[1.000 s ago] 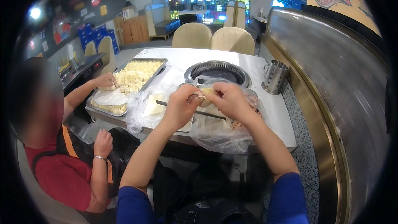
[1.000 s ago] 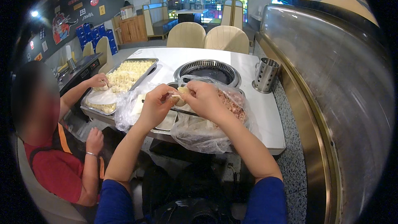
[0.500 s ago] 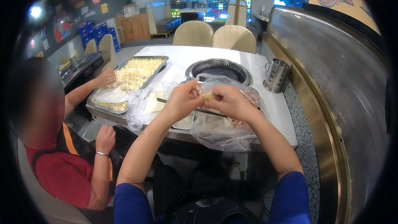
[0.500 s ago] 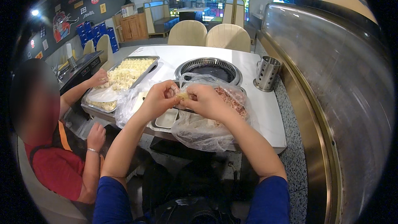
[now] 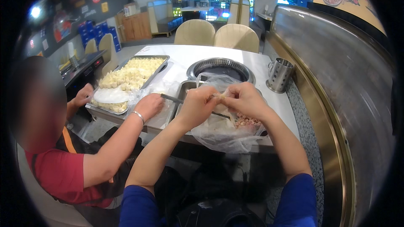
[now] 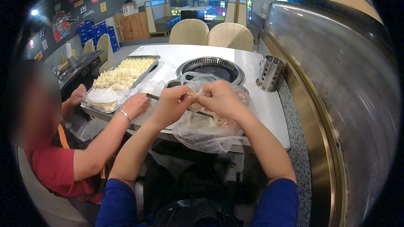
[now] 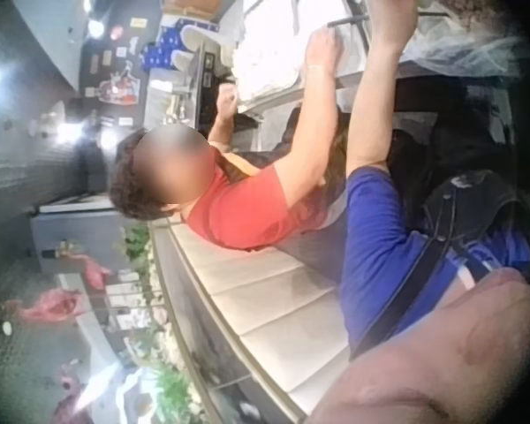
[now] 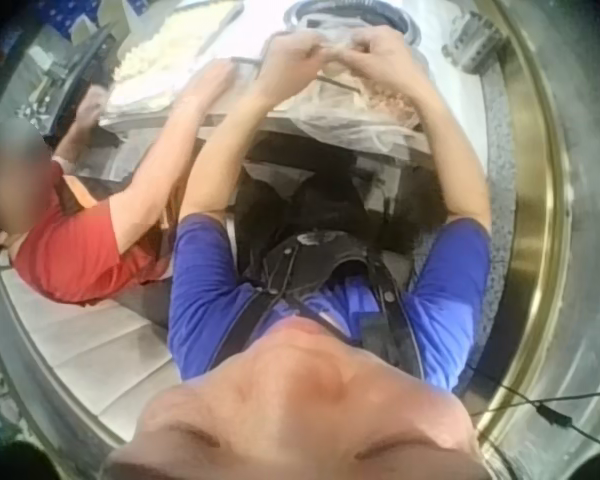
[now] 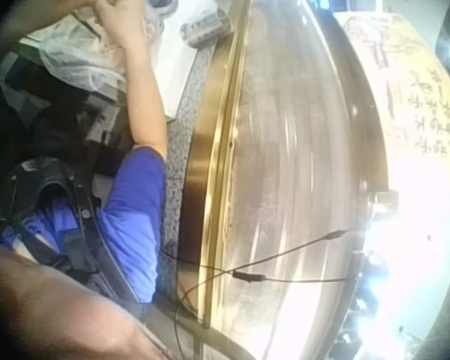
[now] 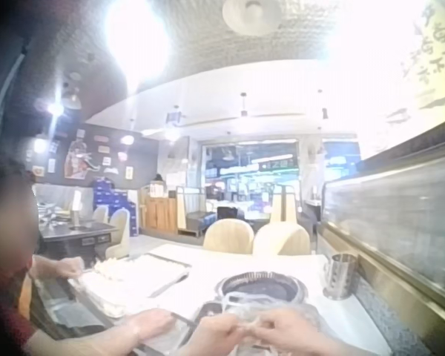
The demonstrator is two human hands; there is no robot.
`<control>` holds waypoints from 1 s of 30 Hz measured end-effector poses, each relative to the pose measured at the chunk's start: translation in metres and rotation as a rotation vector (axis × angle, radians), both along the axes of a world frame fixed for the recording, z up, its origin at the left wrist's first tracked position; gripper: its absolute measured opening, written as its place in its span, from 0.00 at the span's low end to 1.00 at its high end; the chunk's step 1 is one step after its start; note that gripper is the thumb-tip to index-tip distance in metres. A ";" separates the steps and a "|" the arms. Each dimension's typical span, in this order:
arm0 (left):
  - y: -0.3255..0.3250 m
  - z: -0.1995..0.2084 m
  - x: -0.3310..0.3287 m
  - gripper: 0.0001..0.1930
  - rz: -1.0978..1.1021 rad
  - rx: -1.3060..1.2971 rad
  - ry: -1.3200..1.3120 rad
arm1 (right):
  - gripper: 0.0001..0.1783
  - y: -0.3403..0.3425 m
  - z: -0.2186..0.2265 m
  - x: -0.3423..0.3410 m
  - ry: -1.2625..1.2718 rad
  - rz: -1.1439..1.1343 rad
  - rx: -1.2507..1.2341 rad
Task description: The person places a dumpling wrapper on their palm, uses chopsticks to scoop meat filling onto the wrapper, folds and seals the dumpling, then places it on a tray. This process is repeated continuously.
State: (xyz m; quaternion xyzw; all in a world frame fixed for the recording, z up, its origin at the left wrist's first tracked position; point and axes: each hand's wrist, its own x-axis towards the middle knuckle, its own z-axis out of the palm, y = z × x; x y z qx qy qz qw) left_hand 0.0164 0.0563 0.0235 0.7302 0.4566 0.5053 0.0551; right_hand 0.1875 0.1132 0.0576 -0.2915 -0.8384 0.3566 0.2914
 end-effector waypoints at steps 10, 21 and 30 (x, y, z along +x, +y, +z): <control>0.005 0.001 0.012 0.06 -0.047 -0.166 0.010 | 0.08 0.018 -0.011 0.017 -0.062 0.032 0.026; 0.012 -0.006 0.020 0.06 -0.064 -0.226 0.043 | 0.06 0.015 -0.015 0.027 -0.052 0.064 -0.094; 0.015 -0.010 0.020 0.04 -0.137 -0.278 0.060 | 0.06 0.012 -0.020 0.026 -0.059 0.031 -0.169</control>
